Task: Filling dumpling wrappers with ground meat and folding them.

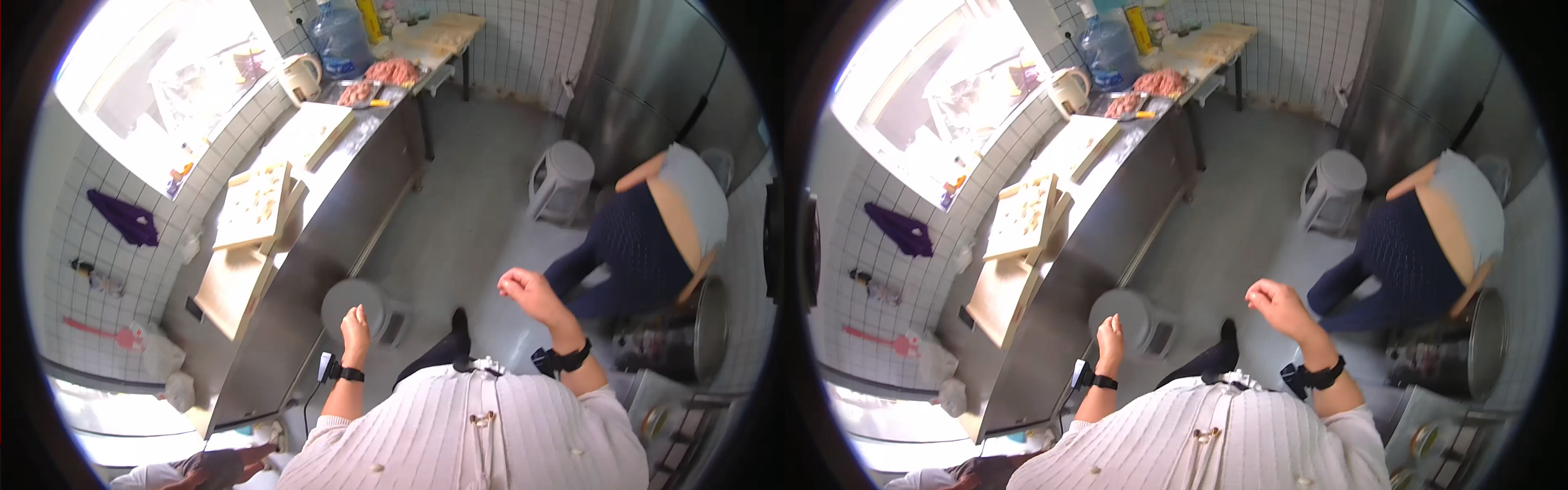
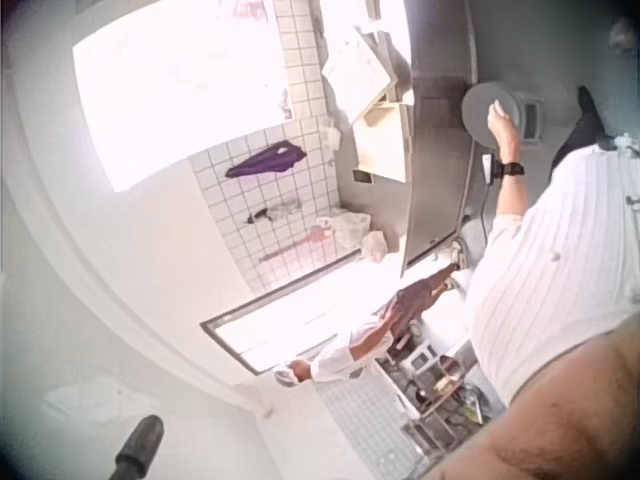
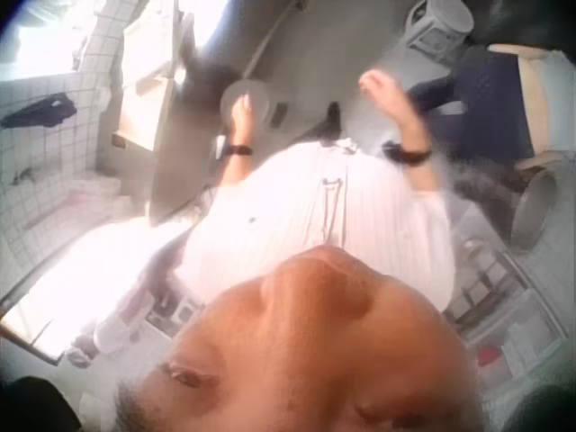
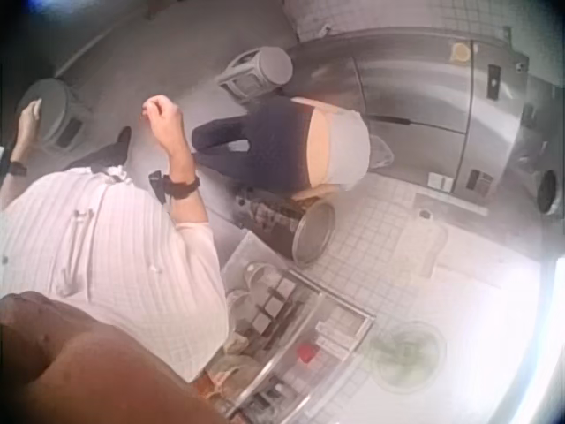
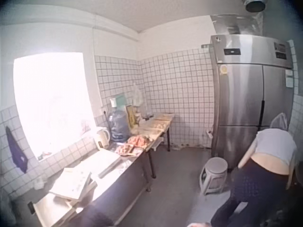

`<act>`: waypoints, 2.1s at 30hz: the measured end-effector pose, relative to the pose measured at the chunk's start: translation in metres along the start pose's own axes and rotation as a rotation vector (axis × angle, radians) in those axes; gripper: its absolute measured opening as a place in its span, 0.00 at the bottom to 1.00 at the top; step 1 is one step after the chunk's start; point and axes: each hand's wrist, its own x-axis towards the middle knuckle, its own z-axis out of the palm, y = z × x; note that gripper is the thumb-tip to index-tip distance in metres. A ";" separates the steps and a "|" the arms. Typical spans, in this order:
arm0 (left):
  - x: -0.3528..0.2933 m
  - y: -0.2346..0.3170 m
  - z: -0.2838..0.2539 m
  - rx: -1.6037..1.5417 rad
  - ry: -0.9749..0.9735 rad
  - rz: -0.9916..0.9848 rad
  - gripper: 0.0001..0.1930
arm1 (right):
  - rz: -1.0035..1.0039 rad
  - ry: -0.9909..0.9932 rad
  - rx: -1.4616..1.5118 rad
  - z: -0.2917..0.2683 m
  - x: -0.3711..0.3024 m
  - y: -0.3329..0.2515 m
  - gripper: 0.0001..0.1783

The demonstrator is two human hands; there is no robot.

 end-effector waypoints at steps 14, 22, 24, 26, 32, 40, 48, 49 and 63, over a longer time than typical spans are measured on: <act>0.299 0.385 0.100 -0.828 -0.922 -0.062 0.17 | -0.354 -0.271 0.314 -0.238 0.318 -0.091 0.15; 0.430 0.349 0.253 0.038 -0.369 0.148 0.15 | -0.014 -0.183 -0.441 -0.286 0.621 0.058 0.15; 0.449 0.374 0.257 -0.136 -0.428 0.057 0.16 | -0.212 -0.317 -1.286 -0.298 0.653 0.051 0.14; 0.468 0.391 0.265 -0.311 -0.467 -0.124 0.17 | -0.113 -0.425 -0.707 -0.312 0.696 0.025 0.13; 0.534 0.422 0.283 -0.492 -0.370 -0.216 0.17 | 0.045 -0.719 0.162 -0.314 0.816 -0.022 0.14; 0.629 0.442 0.356 -0.835 -0.370 -0.320 0.14 | -0.138 -0.741 -0.422 -0.327 0.949 0.001 0.16; 0.649 0.491 0.346 -0.906 -0.315 -0.369 0.05 | -0.342 -0.979 -0.623 -0.304 1.039 -0.023 0.13; 0.634 0.488 0.346 -0.945 -0.207 -0.436 0.05 | -0.271 -1.084 -0.522 -0.295 1.042 -0.049 0.12; 0.402 0.449 0.286 -1.061 0.916 -0.822 0.05 | -0.474 -1.625 -0.344 -0.111 0.987 -0.238 0.11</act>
